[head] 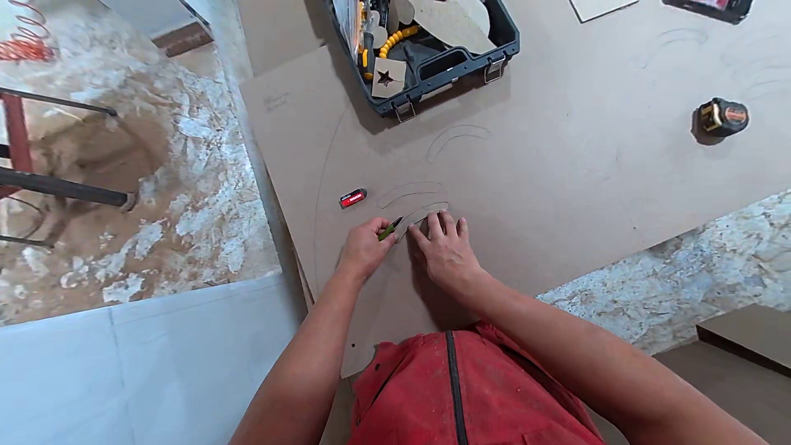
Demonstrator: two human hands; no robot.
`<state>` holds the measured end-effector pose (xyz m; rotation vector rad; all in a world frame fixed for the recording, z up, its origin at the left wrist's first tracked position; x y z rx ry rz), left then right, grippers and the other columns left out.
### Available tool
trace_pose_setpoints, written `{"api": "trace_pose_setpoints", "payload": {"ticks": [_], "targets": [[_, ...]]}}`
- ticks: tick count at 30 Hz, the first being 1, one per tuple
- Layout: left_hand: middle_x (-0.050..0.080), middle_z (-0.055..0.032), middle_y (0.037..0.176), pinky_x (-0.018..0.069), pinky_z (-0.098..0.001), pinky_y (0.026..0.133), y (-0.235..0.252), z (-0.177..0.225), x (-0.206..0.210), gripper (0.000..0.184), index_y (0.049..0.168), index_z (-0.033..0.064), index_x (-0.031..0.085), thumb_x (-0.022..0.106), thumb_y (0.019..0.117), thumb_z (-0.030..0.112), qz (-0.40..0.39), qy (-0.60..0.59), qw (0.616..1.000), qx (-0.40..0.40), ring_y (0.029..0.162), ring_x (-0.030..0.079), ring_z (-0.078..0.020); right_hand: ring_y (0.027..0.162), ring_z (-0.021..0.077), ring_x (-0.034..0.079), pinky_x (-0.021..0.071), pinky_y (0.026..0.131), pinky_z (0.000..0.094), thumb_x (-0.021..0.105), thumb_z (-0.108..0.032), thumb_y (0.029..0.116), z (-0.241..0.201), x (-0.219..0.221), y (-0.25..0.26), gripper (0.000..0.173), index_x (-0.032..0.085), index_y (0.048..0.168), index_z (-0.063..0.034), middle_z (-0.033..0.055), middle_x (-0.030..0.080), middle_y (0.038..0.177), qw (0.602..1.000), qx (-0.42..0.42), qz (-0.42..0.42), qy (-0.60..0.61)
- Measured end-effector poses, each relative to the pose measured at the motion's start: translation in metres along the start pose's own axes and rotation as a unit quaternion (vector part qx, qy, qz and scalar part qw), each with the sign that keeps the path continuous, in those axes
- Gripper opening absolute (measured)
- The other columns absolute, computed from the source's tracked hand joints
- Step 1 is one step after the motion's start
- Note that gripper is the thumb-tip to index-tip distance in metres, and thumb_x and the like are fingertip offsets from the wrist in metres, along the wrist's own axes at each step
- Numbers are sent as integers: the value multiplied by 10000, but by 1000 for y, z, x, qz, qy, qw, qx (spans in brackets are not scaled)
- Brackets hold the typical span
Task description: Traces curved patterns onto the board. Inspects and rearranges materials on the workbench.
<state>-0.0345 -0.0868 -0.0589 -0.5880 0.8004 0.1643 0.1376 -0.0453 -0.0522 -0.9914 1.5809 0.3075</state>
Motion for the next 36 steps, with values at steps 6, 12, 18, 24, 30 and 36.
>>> {"api": "trace_pose_setpoints", "payload": {"ticks": [6, 12, 18, 24, 30, 36], "targets": [[733, -47, 905, 587, -477, 763, -2, -1, 0, 209, 1100, 126, 719, 752, 949, 267, 12, -22, 1000, 9, 795, 696, -189, 1518, 490, 244, 303, 1110, 765, 576, -263, 1016, -2, -4, 5, 632, 357, 1604, -341, 189, 287, 1659, 999, 13, -37, -6], [723, -68, 895, 585, -507, 760, -3, 1, 1, 278, 1130, 118, 704, 770, 931, 301, 15, 3, 1000, 16, 798, 695, -220, 1515, 507, 238, 297, 1100, 782, 613, -123, 954, -3, -3, 5, 758, 323, 1620, -340, 198, 247, 1676, 999, 19, -48, -8], [729, -50, 892, 592, -501, 752, -2, 0, 1, 251, 1116, 126, 704, 765, 935, 289, 16, 2, 1000, 14, 790, 700, -205, 1520, 522, 218, 284, 1097, 803, 586, -111, 969, -7, -2, 6, 739, 313, 1627, -308, 220, 258, 1666, 998, 23, -56, -1], [729, -47, 884, 594, -503, 751, 0, 0, 2, 265, 1114, 127, 704, 779, 927, 299, 12, 13, 1000, 9, 781, 701, -204, 1511, 521, 240, 320, 1090, 789, 569, -108, 990, -11, -5, 8, 678, 343, 1614, -245, 228, 365, 1598, 998, 25, -58, -5], [727, -80, 919, 580, -483, 713, -6, 5, -10, 245, 1138, 106, 694, 740, 967, 275, -9, -77, 996, -37, 753, 683, -217, 1503, 505, 268, 191, 1166, 774, 558, -131, 998, -17, -15, 8, 614, 396, 1589, -164, 251, 397, 1573, 997, 34, -63, -6], [701, -131, 1071, 633, -401, 650, 7, 33, -35, 620, 1623, 176, 290, 468, 1047, 30, 31, -281, 959, 24, 724, 712, -241, 1491, 580, 216, 331, 1088, 781, 543, -123, 1020, -20, -10, 12, 630, 317, 1607, -81, 332, 296, 1591, 994, 40, -102, 7]]}}
Point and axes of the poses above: each hand's wrist, its own y-axis towards the middle knuckle, its own x-axis out of the palm, z = x × y, the point moved 6 cm from there along y, towards the middle knuckle
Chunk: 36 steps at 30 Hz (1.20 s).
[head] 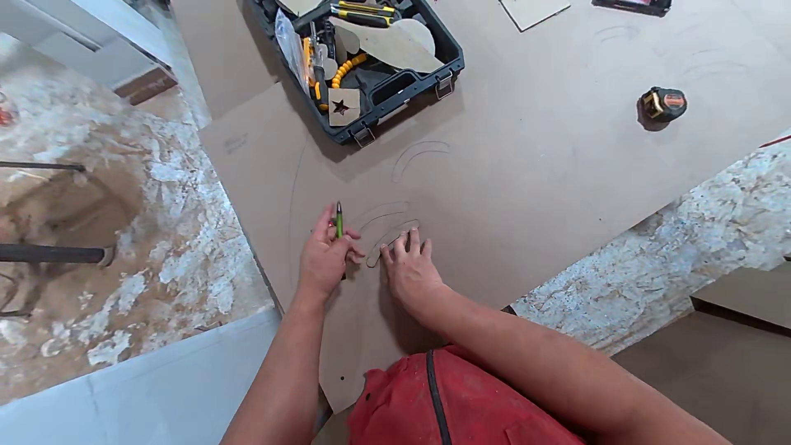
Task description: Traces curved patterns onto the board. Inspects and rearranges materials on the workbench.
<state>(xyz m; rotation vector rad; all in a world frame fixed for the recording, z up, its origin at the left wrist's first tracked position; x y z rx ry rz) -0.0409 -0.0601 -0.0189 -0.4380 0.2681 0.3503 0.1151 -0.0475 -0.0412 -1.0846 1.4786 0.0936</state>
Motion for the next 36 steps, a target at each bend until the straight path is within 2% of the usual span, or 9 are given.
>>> {"api": "trace_pose_setpoints", "payload": {"ticks": [1, 3, 6, 8, 11, 13, 19, 28, 36], "targets": [[701, -151, 1108, 658, -439, 676, 5, 9, 1, 663, 1651, 221, 231, 440, 1055, 18, 0, -40, 999, 17, 759, 740, -283, 1492, 574, 220, 371, 1069, 761, 545, -133, 1022, 0, 0, 1, 629, 317, 1604, -75, 329, 292, 1594, 1000, -1, -4, 0], [703, -175, 1172, 661, -476, 746, 12, 25, 6, 529, 1607, 174, 357, 375, 1090, 61, -14, -130, 991, 37, 856, 755, -323, 1492, 564, 226, 404, 1044, 745, 533, -125, 1037, 1, -2, 2, 608, 317, 1603, -68, 313, 301, 1595, 1000, -3, -17, 0], [596, -160, 1437, 570, -506, 992, 21, 40, 22, 514, 1530, 100, 434, 273, 1118, 362, -135, -244, 960, 44, 1212, 660, -342, 1503, 551, 225, 387, 1061, 741, 554, -251, 1049, 3, -3, 2, 618, 335, 1601, -80, 296, 312, 1605, 1000, -1, -22, 11], [578, -159, 1463, 520, -511, 1067, 29, 41, 33, 484, 1442, 81, 461, 445, 1067, 387, -178, -266, 946, 53, 1292, 610, -337, 1510, 546, 213, 365, 1072, 757, 563, -292, 1048, 4, -4, 1, 630, 341, 1601, -89, 280, 317, 1611, 1000, -1, -19, 22], [764, -149, 1012, 626, -380, 812, 40, 36, 46, 237, 1211, -4, 602, 515, 1062, 158, -102, -173, 977, 71, 878, 752, -227, 1507, 554, 211, 365, 1067, 766, 564, -261, 1045, 4, -2, 2, 609, 357, 1594, -98, 273, 327, 1607, 1000, -7, -15, 26], [728, -77, 787, 593, -288, 647, 45, 32, 56, 224, 1143, 2, 694, 556, 1066, 161, -49, -109, 991, 66, 666, 682, -138, 1505, 547, 219, 383, 1059, 754, 566, -240, 1039, 4, -1, 2, 598, 368, 1588, -110, 266, 339, 1600, 1000, -6, -11, 22], [753, -25, 854, 622, -328, 723, 52, 20, 80, 126, 1070, 108, 765, 703, 988, 181, -53, 62, 996, 38, 734, 717, -119, 1509, 546, 210, 374, 1072, 747, 548, -248, 1052, 4, -6, -1, 585, 375, 1576, -54, 279, 323, 1602, 999, -8, -26, 18], [735, -1, 885, 579, -398, 764, 50, 19, 89, 168, 1054, 170, 755, 639, 1020, 287, -66, 190, 975, 93, 788, 692, -112, 1521, 549, 174, 355, 1091, 736, 520, -300, 1068, 5, -2, -1, 557, 423, 1550, -39, 292, 235, 1649, 1000, -7, -30, 3], [742, -83, 1067, 550, -499, 912, 28, 14, 68, 275, 1118, 109, 743, 547, 1066, 295, -21, 295, 947, 127, 992, 705, -224, 1506, 529, 236, 394, 1067, 714, 538, -373, 1060, 6, -2, -2, 577, 453, 1532, -52, 271, 314, 1617, 1000, -13, -1, 2]]}}
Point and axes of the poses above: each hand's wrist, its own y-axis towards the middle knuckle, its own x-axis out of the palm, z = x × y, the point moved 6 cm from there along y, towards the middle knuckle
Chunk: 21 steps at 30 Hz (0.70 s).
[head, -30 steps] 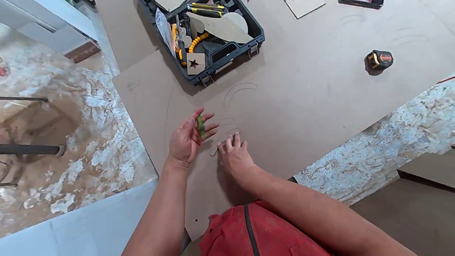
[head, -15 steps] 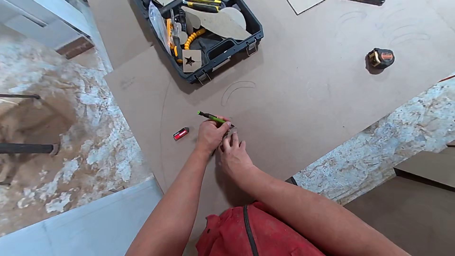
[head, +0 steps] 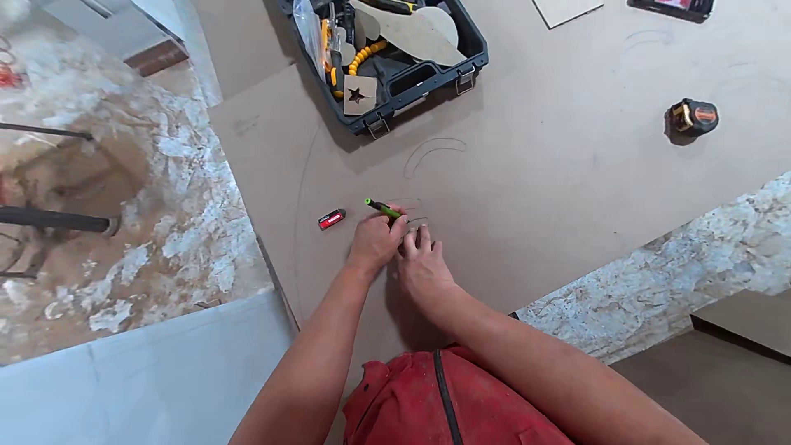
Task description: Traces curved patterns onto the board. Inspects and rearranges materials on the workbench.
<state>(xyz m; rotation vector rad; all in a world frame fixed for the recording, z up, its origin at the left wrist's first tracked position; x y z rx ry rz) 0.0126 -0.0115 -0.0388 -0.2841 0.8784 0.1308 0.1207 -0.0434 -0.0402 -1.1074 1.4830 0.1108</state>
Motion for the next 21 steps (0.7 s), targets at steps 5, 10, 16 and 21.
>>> {"api": "trace_pose_setpoints", "payload": {"ticks": [5, 10, 16, 21], "targets": [[735, -94, 977, 572, -501, 813, -40, -35, -10, 261, 1126, 104, 723, 542, 1072, 283, 74, -5, 995, -73, 871, 708, -234, 1488, 547, 248, 438, 1036, 694, 509, -87, 1023, -3, -1, 0, 622, 329, 1616, -135, 296, 326, 1588, 999, 2, -11, -44], [727, -83, 953, 602, -482, 760, -79, -59, -11, 254, 1141, 113, 712, 550, 1069, 295, 112, -39, 984, -135, 803, 711, -211, 1484, 537, 270, 458, 1021, 678, 527, -101, 1016, -4, -1, 1, 626, 342, 1612, -150, 288, 350, 1578, 998, 3, 0, -60], [722, -104, 930, 590, -455, 742, -96, -59, -7, 248, 1138, 72, 704, 547, 1068, 251, 155, -29, 982, -101, 770, 697, -213, 1482, 537, 270, 465, 1009, 676, 564, -104, 996, -3, 1, 1, 650, 352, 1608, -170, 281, 363, 1570, 998, 2, 5, -61], [710, -74, 875, 580, -416, 688, -103, -59, -5, 230, 1122, 89, 700, 554, 1064, 257, 176, -23, 980, -94, 721, 676, -185, 1479, 542, 271, 461, 1013, 677, 583, -155, 1001, -2, 2, 1, 647, 350, 1605, -167, 288, 358, 1570, 998, 1, 7, -68]]}}
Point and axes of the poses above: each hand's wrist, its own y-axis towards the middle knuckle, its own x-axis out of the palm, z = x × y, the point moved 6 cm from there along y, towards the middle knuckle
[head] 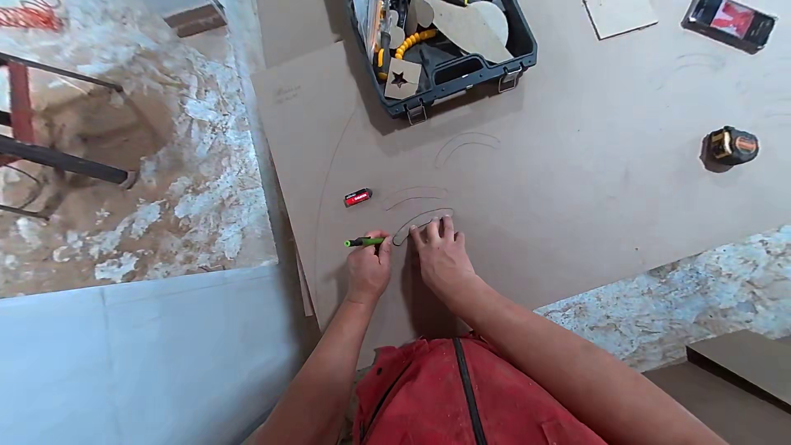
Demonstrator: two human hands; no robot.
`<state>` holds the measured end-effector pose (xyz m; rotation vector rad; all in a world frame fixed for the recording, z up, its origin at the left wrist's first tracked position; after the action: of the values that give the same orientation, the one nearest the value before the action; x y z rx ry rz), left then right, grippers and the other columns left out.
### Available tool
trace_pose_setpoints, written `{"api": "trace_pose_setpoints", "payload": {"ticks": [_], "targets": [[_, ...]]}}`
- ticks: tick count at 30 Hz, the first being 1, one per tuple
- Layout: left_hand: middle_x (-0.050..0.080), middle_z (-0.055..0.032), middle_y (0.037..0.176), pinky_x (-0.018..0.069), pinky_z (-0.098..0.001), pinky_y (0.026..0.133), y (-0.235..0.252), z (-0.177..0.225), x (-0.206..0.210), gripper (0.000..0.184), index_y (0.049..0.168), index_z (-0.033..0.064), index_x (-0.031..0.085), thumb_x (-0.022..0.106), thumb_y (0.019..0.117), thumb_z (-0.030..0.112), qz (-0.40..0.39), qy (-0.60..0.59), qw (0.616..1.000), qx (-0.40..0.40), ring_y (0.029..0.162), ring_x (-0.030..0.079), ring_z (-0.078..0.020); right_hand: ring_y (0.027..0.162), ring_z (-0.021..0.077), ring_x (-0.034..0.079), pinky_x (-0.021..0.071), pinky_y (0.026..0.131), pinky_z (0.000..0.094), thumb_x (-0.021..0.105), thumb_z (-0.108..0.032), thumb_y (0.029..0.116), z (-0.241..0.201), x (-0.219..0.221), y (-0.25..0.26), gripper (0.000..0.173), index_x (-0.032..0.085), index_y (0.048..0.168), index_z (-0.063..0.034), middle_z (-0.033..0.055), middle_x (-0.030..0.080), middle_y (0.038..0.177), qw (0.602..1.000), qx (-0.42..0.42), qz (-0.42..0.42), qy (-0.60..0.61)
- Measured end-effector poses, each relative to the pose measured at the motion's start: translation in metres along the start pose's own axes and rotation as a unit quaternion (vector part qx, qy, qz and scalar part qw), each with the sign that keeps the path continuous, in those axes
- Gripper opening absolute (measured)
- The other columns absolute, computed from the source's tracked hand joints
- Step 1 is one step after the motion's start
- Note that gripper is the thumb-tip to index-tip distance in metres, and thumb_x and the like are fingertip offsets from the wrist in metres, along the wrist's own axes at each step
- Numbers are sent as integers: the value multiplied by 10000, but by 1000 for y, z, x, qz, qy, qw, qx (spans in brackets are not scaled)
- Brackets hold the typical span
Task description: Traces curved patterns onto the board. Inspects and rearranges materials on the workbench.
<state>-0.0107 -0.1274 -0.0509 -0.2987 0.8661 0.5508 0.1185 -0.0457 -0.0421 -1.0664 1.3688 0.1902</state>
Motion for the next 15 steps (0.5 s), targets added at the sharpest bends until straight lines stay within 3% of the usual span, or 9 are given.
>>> {"api": "trace_pose_setpoints", "payload": {"ticks": [3, 7, 15], "targets": [[707, -91, 887, 573, -436, 709, -2, 0, -1, 229, 1115, 69, 700, 558, 1062, 240, 4, -2, 1000, 9, 741, 672, -202, 1477, 541, 275, 460, 1012, 677, 575, -194, 1014, 0, -1, 0, 635, 348, 1607, -174, 291, 358, 1568, 1000, 0, 2, -3], [714, -103, 988, 580, -442, 768, -3, -2, 0, 251, 1109, 55, 700, 547, 1060, 248, 1, -9, 999, 31, 813, 682, -205, 1478, 548, 273, 445, 1026, 699, 568, -91, 986, 1, 1, -1, 667, 346, 1610, -171, 304, 351, 1569, 1000, -2, 15, -5], [721, -51, 920, 572, -380, 713, -7, -4, 0, 283, 1090, 104, 721, 542, 1058, 321, 1, -10, 998, 63, 761, 672, -145, 1477, 543, 273, 456, 1019, 680, 586, -113, 985, 0, 1, 0, 680, 337, 1614, -182, 298, 347, 1572, 1000, 0, 11, -12]]}}
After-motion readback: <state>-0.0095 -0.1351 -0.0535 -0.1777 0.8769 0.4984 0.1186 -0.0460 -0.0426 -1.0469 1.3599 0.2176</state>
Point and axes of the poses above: each hand's wrist, its own y-axis towards the middle knuckle, its own x-axis out of the palm, z = x × y, the point moved 6 cm from there along y, towards the middle knuckle
